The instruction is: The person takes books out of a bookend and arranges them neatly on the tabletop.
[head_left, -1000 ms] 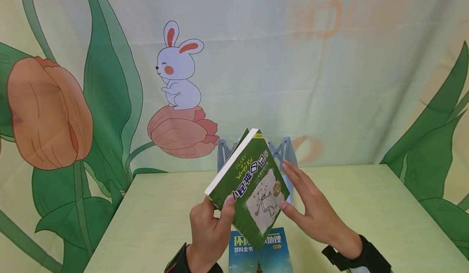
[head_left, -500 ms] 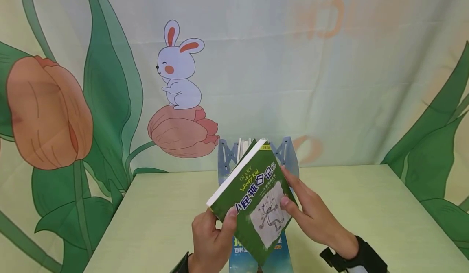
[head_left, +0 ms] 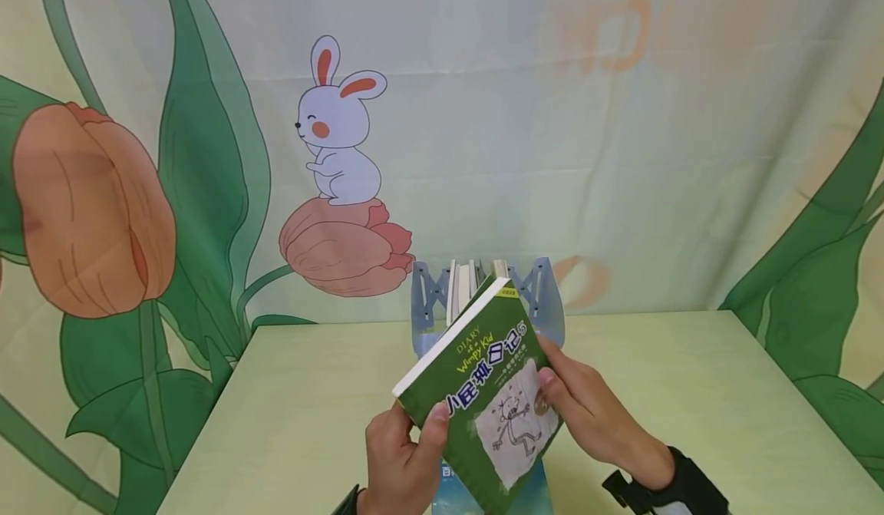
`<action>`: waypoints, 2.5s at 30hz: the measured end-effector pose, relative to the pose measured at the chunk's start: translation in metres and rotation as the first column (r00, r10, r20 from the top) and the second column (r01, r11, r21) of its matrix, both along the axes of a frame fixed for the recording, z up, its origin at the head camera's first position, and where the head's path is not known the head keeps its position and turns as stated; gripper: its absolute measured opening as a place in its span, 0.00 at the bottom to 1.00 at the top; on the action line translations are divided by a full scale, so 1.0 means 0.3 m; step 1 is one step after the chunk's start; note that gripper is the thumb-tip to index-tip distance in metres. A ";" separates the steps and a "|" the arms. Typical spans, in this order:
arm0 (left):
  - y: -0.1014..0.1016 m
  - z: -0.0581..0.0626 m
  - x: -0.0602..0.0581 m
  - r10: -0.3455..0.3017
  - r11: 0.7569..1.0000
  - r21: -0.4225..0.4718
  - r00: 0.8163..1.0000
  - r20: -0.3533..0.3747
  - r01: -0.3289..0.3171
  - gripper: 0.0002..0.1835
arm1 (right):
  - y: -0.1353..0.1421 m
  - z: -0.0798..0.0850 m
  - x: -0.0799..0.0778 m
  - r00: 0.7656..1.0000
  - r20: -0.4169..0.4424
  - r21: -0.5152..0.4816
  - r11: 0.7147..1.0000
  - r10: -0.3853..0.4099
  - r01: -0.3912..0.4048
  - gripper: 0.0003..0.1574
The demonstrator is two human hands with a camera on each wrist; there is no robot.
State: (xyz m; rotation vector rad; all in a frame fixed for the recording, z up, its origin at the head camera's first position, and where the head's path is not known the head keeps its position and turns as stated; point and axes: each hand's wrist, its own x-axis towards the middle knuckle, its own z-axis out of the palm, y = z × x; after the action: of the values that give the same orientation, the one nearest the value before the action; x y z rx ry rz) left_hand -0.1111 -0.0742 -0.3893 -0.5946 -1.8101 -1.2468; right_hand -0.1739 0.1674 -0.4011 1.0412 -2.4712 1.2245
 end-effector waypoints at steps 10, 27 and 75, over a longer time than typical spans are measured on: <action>-0.006 -0.012 -0.010 -0.060 0.992 0.115 0.997 0.051 0.054 0.14 | 0.004 -0.002 0.003 0.991 0.088 -0.106 0.990 0.100 -0.090 0.28; -0.011 -0.005 -0.012 -0.257 0.931 0.344 0.888 0.381 0.122 0.11 | 0.005 -0.009 0.022 0.972 0.176 -0.211 0.970 0.155 -0.117 0.22; -0.005 -0.053 0.051 -0.345 0.936 0.306 0.643 0.683 0.177 0.42 | -0.030 -0.042 0.093 0.982 0.159 -0.441 0.883 -0.101 0.162 0.20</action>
State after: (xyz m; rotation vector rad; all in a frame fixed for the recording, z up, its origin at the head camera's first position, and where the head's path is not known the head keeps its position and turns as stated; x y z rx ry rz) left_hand -0.0956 -0.0758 -0.4052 -0.2336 -2.2279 -2.0751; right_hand -0.1461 0.1585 -0.4137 0.6730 -2.1326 1.7561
